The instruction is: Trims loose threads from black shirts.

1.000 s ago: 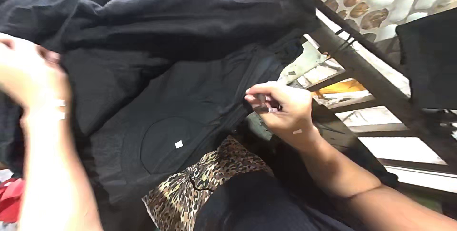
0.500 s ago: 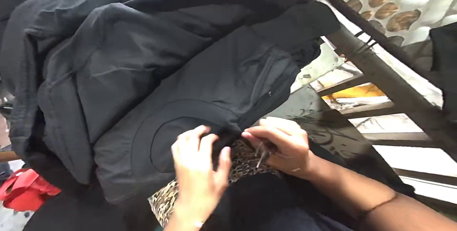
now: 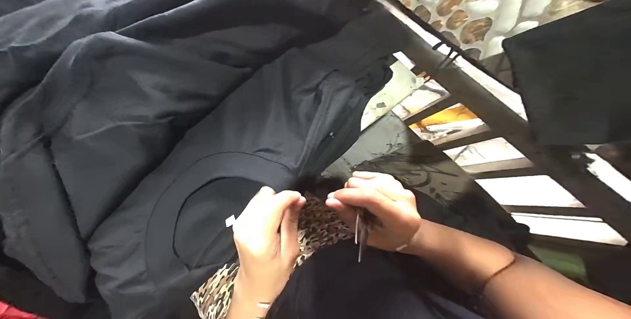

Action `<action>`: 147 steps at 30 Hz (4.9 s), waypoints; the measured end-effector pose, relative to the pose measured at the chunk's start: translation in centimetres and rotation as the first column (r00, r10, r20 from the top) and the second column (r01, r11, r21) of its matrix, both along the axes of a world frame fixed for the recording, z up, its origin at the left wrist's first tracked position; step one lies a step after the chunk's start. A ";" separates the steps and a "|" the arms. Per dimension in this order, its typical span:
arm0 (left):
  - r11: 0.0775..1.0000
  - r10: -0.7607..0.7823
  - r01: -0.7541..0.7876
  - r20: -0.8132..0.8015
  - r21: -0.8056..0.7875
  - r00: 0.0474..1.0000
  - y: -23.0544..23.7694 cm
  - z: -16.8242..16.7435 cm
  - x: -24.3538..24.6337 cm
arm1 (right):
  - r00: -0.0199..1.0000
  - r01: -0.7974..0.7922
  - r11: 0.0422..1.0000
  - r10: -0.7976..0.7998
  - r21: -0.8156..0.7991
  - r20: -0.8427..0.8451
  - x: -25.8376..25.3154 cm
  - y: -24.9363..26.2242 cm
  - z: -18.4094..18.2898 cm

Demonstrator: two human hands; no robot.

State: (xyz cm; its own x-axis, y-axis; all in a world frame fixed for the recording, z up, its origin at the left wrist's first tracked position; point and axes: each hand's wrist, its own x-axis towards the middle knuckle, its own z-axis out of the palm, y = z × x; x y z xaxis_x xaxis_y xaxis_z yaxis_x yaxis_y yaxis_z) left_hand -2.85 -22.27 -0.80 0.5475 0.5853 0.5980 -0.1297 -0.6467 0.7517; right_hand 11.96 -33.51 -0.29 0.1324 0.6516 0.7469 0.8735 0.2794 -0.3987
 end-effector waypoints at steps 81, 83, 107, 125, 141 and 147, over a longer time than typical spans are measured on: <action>0.449 0.876 -0.704 -0.117 0.550 0.468 -1.9 -3.8 -15.2 | 0.896 -0.328 0.852 0.418 -0.408 0.152 -10.9 7.4 0.5; 0.460 0.862 -0.704 -0.084 0.540 0.499 -2.1 -4.1 -15.2 | 0.877 -0.296 0.840 0.428 -0.454 0.221 -11.0 7.6 0.2; 0.490 0.819 -0.715 -0.544 0.498 0.182 0.0 0.0 -10.3 | 0.913 -0.397 0.875 0.347 -0.278 -0.213 -8.8 8.6 -0.6; 0.821 0.387 -0.241 0.195 -0.517 0.901 -0.3 -1.1 -12.2 | 0.700 -0.685 0.691 0.538 -0.229 -0.470 -7.5 9.2 -0.7; 0.731 0.291 0.276 0.651 -0.624 0.701 -1.2 -1.1 -13.3 | 0.841 -0.499 0.848 0.524 -0.181 0.134 -7.7 9.9 -0.2; 0.723 0.329 0.231 0.619 -0.651 0.713 -1.5 -1.1 -13.2 | 0.819 -0.527 0.840 0.542 -0.127 0.188 -8.8 10.7 0.2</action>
State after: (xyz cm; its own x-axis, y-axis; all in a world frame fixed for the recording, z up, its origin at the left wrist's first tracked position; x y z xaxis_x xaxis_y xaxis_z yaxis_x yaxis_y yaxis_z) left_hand -16.06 -23.72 -1.88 0.1303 0.9667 0.2204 -0.7393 -0.0534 0.6712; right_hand 3.16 -22.86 -0.12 -0.4043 0.6233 0.6693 0.6584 0.7063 -0.2600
